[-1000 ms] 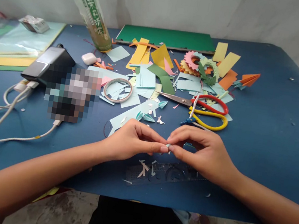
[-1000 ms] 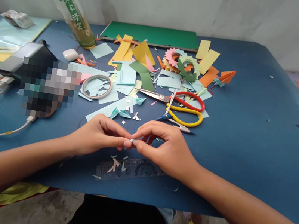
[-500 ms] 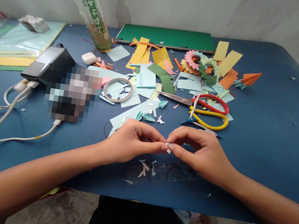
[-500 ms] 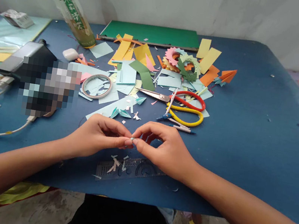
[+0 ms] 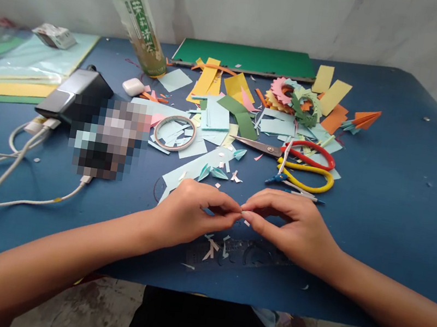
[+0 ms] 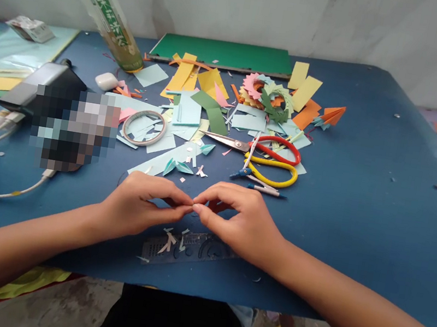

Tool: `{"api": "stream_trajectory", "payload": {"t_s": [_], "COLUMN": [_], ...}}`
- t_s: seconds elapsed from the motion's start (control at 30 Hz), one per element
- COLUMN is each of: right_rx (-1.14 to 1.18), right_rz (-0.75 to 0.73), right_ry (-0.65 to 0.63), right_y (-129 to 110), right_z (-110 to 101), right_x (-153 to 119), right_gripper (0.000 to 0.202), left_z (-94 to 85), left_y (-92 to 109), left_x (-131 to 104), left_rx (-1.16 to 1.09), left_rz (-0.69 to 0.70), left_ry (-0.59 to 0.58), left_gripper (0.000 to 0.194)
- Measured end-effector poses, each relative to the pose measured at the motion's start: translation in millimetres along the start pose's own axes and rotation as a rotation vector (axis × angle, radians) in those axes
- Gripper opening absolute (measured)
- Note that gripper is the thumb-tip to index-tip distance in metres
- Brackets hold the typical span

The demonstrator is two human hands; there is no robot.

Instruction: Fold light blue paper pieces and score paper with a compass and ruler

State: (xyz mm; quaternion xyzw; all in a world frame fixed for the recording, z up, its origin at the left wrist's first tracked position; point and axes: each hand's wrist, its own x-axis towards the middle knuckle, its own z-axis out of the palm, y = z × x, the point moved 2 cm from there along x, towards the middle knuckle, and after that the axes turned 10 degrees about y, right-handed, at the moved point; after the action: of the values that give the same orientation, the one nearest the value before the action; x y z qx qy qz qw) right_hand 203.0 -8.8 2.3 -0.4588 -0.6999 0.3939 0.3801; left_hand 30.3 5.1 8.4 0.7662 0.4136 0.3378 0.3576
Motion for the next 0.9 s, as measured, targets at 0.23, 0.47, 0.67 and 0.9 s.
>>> {"api": "stream_trajectory", "payload": {"t_s": [0.23,0.47,0.67,0.9], "right_rx": [-0.086,-0.171,-0.136,-0.137], "right_rz": [-0.066,-0.265,-0.298,0.012], "right_ry": [0.046,0.160,0.088,-0.143], "right_y": [0.7,0.2,2.3,7.0], "right_z": [-2.0,-2.9,-0.2,2.5], "right_x": [3.6,3.9,2.7,3.6], "right_gripper": [0.007,0.006,0.007,0.012], "left_z": [-2.0,-4.3,-4.0,-2.4], "left_y": [-2.0,-0.6,0.6,-6.7], "left_x": [0.6,-0.4,-0.5,-2.8], "left_rx": [-0.008,-0.007,0.066,0.150], "left_rz": [-0.083,0.017,0.095,0.256], "left_ry": [-0.011,0.101,0.088,-0.019], "left_gripper": [0.014,0.011,0.011,0.012]}}
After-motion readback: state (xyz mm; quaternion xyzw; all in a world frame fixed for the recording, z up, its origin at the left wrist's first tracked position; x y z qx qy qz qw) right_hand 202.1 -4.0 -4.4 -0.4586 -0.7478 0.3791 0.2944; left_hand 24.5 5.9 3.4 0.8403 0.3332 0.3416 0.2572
